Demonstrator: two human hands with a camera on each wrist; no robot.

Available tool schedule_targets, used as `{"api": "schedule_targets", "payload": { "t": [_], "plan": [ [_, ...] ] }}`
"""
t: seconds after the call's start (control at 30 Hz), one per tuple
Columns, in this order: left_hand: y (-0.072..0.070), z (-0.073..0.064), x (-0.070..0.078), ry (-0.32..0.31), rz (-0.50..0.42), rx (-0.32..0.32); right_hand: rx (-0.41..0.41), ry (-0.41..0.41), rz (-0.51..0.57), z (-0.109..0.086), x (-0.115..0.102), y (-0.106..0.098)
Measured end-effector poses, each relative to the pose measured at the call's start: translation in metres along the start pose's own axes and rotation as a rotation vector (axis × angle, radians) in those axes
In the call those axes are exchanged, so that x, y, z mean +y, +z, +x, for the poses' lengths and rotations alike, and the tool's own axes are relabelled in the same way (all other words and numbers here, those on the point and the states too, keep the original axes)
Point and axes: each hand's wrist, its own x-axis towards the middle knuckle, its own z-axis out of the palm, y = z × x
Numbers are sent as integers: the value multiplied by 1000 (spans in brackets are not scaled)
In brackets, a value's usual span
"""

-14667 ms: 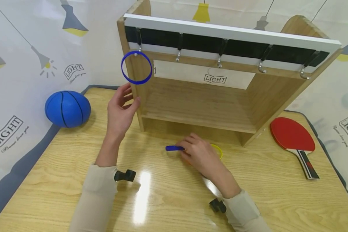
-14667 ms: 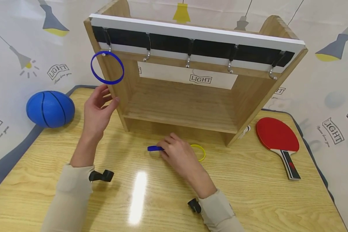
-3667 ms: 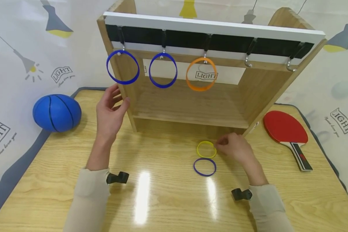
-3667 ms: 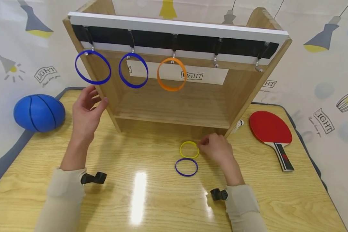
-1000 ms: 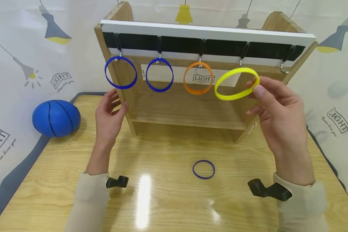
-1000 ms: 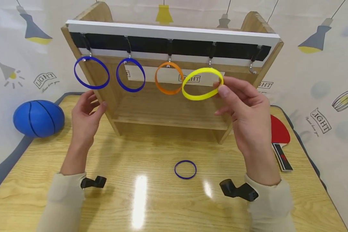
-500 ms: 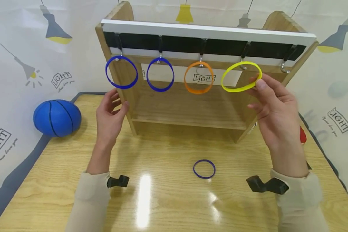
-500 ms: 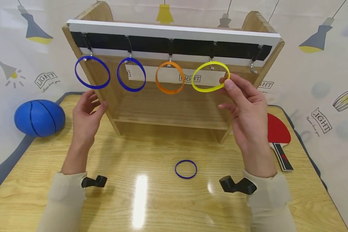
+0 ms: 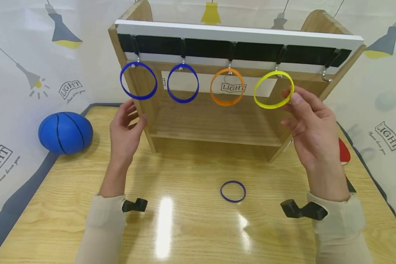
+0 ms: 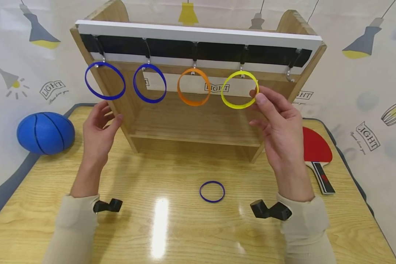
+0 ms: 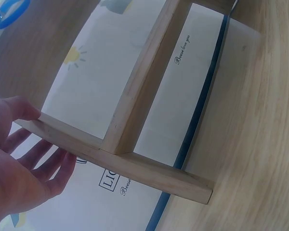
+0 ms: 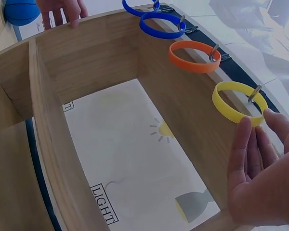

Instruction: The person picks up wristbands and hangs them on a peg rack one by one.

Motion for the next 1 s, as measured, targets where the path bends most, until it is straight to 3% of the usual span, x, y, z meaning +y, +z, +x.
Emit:
{"api": "schedule_targets", "payload": {
  "t": [0.1,0.3,0.43,0.67,0.83,1.0],
  "plan": [
    [0,1,-1,4,0,0,4,9,-27,-2,1,-4],
    [4,-6,24,-14,12,-3,-3,37,-156,-10,5,-17],
    [5,-7,25,-12,13,-4,-46,67,-344,-18,6,-27],
    [4,-7,24,-13,16,-4,-199,112,-786,-27,15,-44],
    [4,-7,24,-12,13,5,-322,147,-980,-33,26,-53],
    [5,-7,24,-4,12,2,-394,186,-1102,-35,38,-61]
  ]
}}
